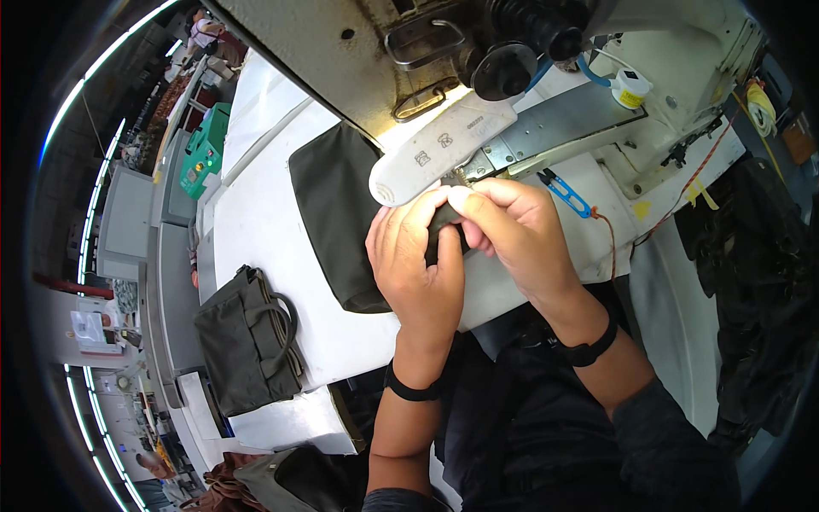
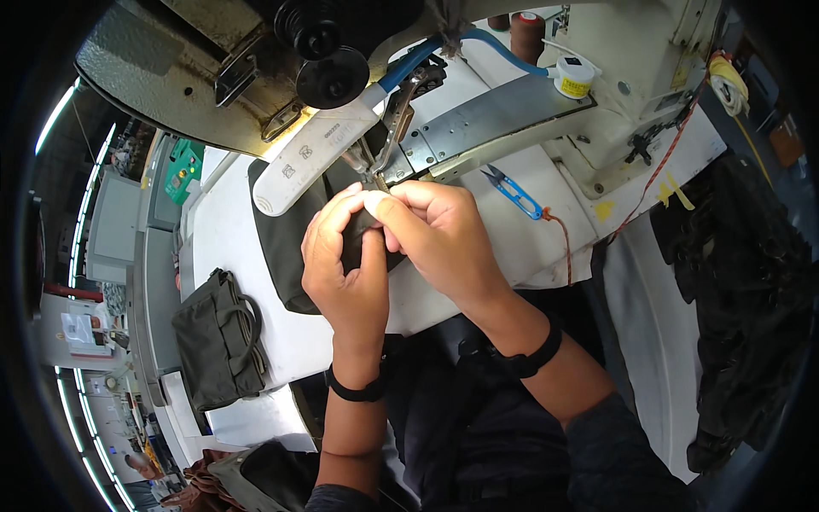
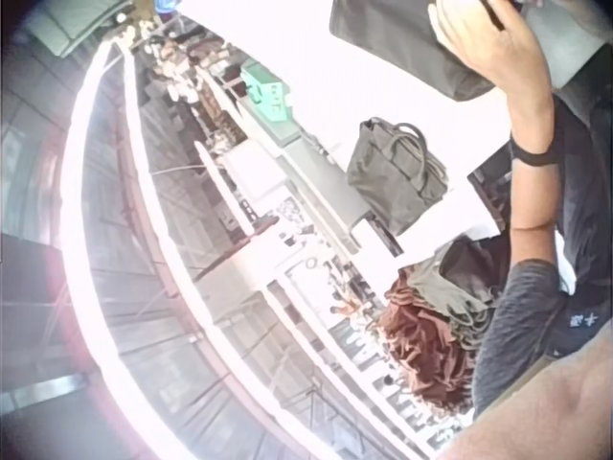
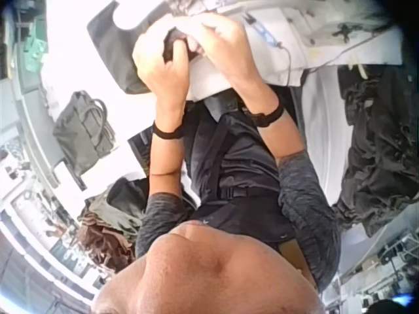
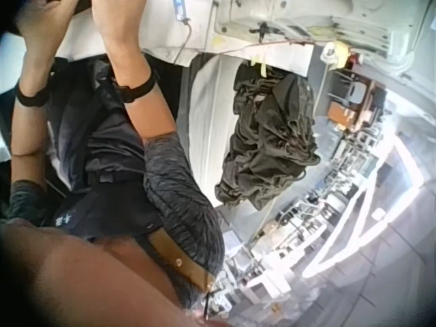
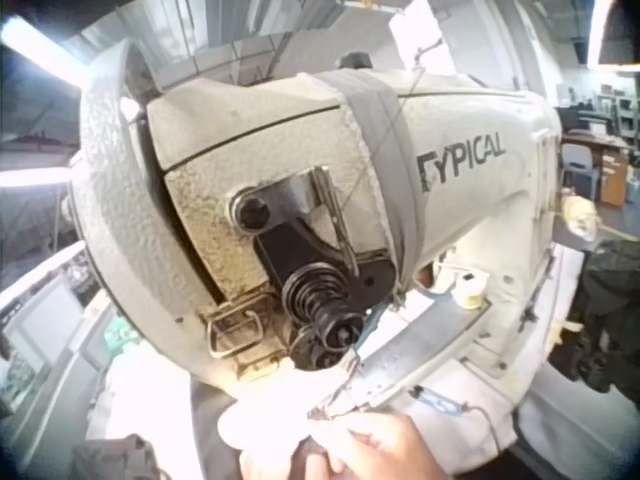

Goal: The person sews a zipper onto a green fabric bag using an industrial sewing machine. They align the zipper, guide the bag under the needle, and stitch along the edge, then trim excess thread and inspect the seam.

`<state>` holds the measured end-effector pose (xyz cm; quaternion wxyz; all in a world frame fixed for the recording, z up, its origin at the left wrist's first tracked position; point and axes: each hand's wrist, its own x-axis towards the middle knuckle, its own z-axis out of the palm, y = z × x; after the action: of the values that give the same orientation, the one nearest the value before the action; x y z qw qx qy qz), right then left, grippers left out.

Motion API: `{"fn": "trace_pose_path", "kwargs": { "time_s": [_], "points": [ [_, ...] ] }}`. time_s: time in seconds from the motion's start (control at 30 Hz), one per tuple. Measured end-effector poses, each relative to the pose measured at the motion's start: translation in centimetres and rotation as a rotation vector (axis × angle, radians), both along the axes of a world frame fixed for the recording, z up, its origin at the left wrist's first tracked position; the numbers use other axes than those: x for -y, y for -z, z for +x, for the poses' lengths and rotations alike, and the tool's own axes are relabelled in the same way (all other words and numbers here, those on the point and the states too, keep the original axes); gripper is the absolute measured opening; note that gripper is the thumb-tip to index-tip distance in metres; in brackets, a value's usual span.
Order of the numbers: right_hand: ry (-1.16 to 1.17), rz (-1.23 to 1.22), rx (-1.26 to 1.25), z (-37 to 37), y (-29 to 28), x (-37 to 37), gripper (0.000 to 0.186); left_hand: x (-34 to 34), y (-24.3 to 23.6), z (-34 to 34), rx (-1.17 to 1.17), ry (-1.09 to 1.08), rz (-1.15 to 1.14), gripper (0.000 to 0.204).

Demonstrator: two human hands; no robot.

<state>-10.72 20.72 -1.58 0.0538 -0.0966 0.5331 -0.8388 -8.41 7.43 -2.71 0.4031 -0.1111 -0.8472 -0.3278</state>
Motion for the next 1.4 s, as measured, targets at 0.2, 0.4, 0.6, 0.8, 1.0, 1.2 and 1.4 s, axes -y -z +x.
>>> {"fn": "trace_pose_path", "kwargs": {
  "time_s": [0.2, 0.4, 0.6, 0.8, 1.0, 1.2, 1.4],
  "points": [
    [-0.035, 0.026, 0.056, 0.2, -0.2, -0.6, 0.031, 0.1, -0.3, 0.1, -0.033, -0.012, -0.046, 0.028],
    [-0.143, 0.051, 0.100, -0.4, -0.5, -2.3, 0.037, 0.0, -0.4, -0.5, -0.159, -0.019, -0.085, 0.025],
    [-0.150, 0.051, 0.052, -0.8, 0.2, -2.2, 0.032, 0.2, -0.2, -0.3, -0.171, -0.032, -0.150, 0.023],
    [-0.069, -0.030, 0.056, -0.1, 0.9, -0.9, 0.023, 0.5, -0.6, -0.2, -0.164, -0.022, -0.209, 0.026],
    [0.039, -0.080, 0.073, 0.8, 0.9, 0.3, 0.022, 1.3, -1.3, 0.0, -0.113, 0.021, -0.263, 0.024],
    [0.071, -0.108, 0.064, 0.4, 0.8, 0.5, 0.021, 1.3, -1.1, -0.5, -0.121, 0.035, -0.240, 0.024],
    [0.076, -0.093, 0.121, 0.0, -0.3, 0.6, 0.024, 0.9, -1.4, -1.1, -0.124, 0.018, -0.189, 0.023]
  ]
}}
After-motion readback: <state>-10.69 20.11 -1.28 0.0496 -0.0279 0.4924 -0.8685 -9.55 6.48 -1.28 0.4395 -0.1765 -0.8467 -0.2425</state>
